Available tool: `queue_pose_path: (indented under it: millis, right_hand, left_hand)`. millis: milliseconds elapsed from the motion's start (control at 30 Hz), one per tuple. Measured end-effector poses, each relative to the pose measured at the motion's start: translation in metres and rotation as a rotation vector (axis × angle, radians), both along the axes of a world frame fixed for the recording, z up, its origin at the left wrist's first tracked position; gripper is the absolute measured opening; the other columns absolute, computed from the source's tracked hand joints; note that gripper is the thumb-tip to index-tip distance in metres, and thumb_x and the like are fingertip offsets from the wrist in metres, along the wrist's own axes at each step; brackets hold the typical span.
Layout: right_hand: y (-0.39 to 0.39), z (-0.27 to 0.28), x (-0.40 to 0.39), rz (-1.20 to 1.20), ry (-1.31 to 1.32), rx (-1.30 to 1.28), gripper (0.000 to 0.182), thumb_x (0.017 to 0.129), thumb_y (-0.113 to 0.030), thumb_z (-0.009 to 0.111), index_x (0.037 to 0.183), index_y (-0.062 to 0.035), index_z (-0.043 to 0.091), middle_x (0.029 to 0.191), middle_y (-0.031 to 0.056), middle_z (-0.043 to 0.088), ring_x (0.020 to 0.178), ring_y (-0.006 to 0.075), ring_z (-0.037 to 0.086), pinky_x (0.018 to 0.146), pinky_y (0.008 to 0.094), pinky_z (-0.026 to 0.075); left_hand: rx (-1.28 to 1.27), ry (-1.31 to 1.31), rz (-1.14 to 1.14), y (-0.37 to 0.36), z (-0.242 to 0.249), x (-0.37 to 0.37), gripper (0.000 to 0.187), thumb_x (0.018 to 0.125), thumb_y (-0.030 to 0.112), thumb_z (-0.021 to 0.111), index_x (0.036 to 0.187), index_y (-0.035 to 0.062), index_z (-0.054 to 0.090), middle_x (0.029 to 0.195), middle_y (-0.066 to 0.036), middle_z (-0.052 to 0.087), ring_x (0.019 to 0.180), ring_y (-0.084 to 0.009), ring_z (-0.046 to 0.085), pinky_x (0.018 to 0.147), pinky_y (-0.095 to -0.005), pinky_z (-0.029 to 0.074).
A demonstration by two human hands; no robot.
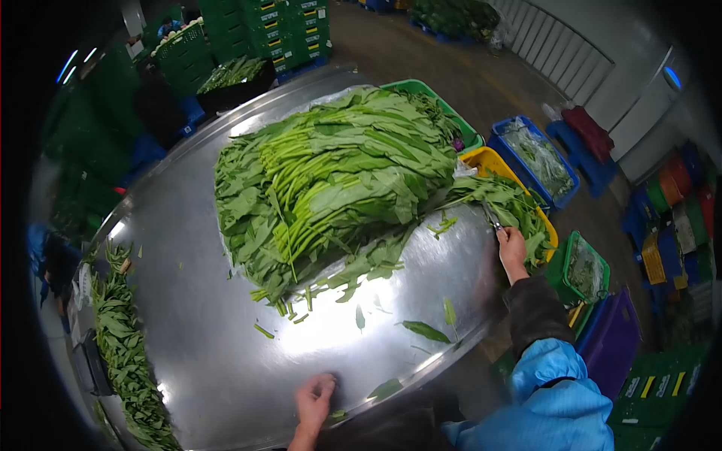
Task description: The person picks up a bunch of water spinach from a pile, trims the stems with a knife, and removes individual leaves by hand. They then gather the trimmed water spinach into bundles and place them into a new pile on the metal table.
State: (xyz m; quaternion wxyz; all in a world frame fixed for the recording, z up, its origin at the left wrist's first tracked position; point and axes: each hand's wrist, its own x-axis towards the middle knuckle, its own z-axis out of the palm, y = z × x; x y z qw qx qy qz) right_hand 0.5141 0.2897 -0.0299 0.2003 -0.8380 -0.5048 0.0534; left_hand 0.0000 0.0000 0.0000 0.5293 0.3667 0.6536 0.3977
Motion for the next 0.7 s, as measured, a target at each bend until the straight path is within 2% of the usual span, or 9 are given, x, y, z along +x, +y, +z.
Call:
queue_pose_path:
  millis: [67, 100, 167, 233, 333, 367, 433, 533, 700]
  right_hand:
    - [-0.001, -0.021, -0.023, -0.095, 0.231, 0.195, 0.031, 0.088, -0.035, 0.061, 0.096, -0.0059, 0.066, 0.088, 0.0150, 0.066, 0.084, 0.0334, 0.063, 0.073, 0.0437, 0.047]
    - [0.004, 0.001, 0.011, -0.062, 0.166, 0.229, 0.029, 0.089, -0.033, 0.060, 0.092, -0.0046, 0.065, 0.078, 0.0119, 0.064, 0.072, 0.0282, 0.062, 0.067, 0.0390, 0.046]
    - [-0.014, -0.031, -0.025, 0.031, 0.787, 0.334, 0.023, 0.089, -0.026, 0.063, 0.089, -0.0023, 0.063, 0.070, 0.0071, 0.058, 0.062, 0.0173, 0.054, 0.061, 0.0321, 0.044]
    - [-0.050, -0.056, -0.055, 0.130, 0.576, 0.265, 0.022, 0.087, -0.024, 0.064, 0.090, -0.0022, 0.063, 0.072, 0.0082, 0.058, 0.063, 0.0194, 0.054, 0.061, 0.0331, 0.044]
    - [-0.099, 0.009, -0.112, 0.455, 0.359, 0.066, 0.024, 0.086, -0.027, 0.065, 0.096, -0.0051, 0.066, 0.089, 0.0135, 0.062, 0.082, 0.0304, 0.061, 0.073, 0.0389, 0.048]
    - [-0.100, 0.022, -0.118, 0.465, 0.356, 0.078, 0.024, 0.086, -0.027, 0.065, 0.096, -0.0051, 0.066, 0.089, 0.0135, 0.062, 0.082, 0.0304, 0.061, 0.073, 0.0389, 0.048]
    - [-0.097, 0.043, -0.128, 0.965, 0.151, -0.062, 0.025, 0.084, -0.029, 0.066, 0.098, -0.0081, 0.066, 0.094, 0.0108, 0.063, 0.088, 0.0302, 0.059, 0.078, 0.0393, 0.047]
    - [-0.063, 0.067, -0.144, 1.169, 0.010, -0.111, 0.027, 0.083, -0.028, 0.068, 0.101, -0.0090, 0.065, 0.096, 0.0097, 0.062, 0.090, 0.0302, 0.058, 0.080, 0.0391, 0.046]
    - [0.028, 0.170, -0.238, 1.339, 0.041, 0.356, 0.031, 0.080, -0.021, 0.070, 0.104, -0.0046, 0.061, 0.100, 0.0115, 0.063, 0.092, 0.0315, 0.059, 0.081, 0.0403, 0.047]
  left_hand:
    - [-0.040, -0.023, 0.034, 0.005, 0.006, -0.003, 0.015, 0.087, 0.010, 0.065, 0.099, -0.0006, 0.067, 0.090, -0.007, 0.070, 0.079, -0.0115, 0.064, 0.074, -0.0254, 0.051]
    - [-0.024, -0.099, 0.032, 0.016, -0.005, 0.039, 0.015, 0.087, 0.009, 0.065, 0.099, -0.0003, 0.067, 0.089, -0.006, 0.070, 0.078, -0.0101, 0.063, 0.073, -0.0245, 0.050]
    - [-0.046, -0.027, 0.000, 0.022, -0.003, 0.031, 0.015, 0.087, 0.009, 0.065, 0.100, 0.0003, 0.067, 0.089, -0.005, 0.070, 0.077, -0.0091, 0.062, 0.073, -0.0241, 0.050]
    - [-0.050, -0.016, -0.028, 0.025, 0.003, 0.028, 0.015, 0.088, 0.010, 0.066, 0.100, 0.0000, 0.067, 0.087, -0.004, 0.070, 0.078, -0.0085, 0.062, 0.073, -0.0235, 0.050]
    - [-0.068, -0.037, -0.060, 0.032, 0.004, 0.026, 0.014, 0.090, 0.003, 0.061, 0.101, -0.0040, 0.064, 0.090, -0.007, 0.070, 0.083, -0.0112, 0.064, 0.080, -0.0244, 0.050]
    - [-0.054, -0.037, -0.052, 0.038, 0.008, 0.024, 0.014, 0.090, 0.003, 0.061, 0.101, -0.0040, 0.064, 0.090, -0.007, 0.070, 0.083, -0.0112, 0.064, 0.080, -0.0244, 0.050]
    - [-0.005, 0.008, -0.052, 0.045, 0.024, 0.025, 0.022, 0.091, 0.017, 0.063, 0.105, 0.0005, 0.067, 0.088, -0.005, 0.069, 0.081, -0.0106, 0.060, 0.076, -0.0253, 0.049]
    - [0.017, 0.022, -0.037, 0.047, 0.015, 0.021, 0.021, 0.091, 0.016, 0.063, 0.104, -0.0002, 0.067, 0.088, -0.004, 0.069, 0.078, -0.0100, 0.059, 0.073, -0.0252, 0.049]
    - [-0.018, -0.040, -0.008, 0.055, 0.016, 0.016, 0.020, 0.091, 0.015, 0.063, 0.104, -0.0005, 0.066, 0.085, -0.002, 0.067, 0.074, -0.0080, 0.057, 0.067, -0.0234, 0.047]
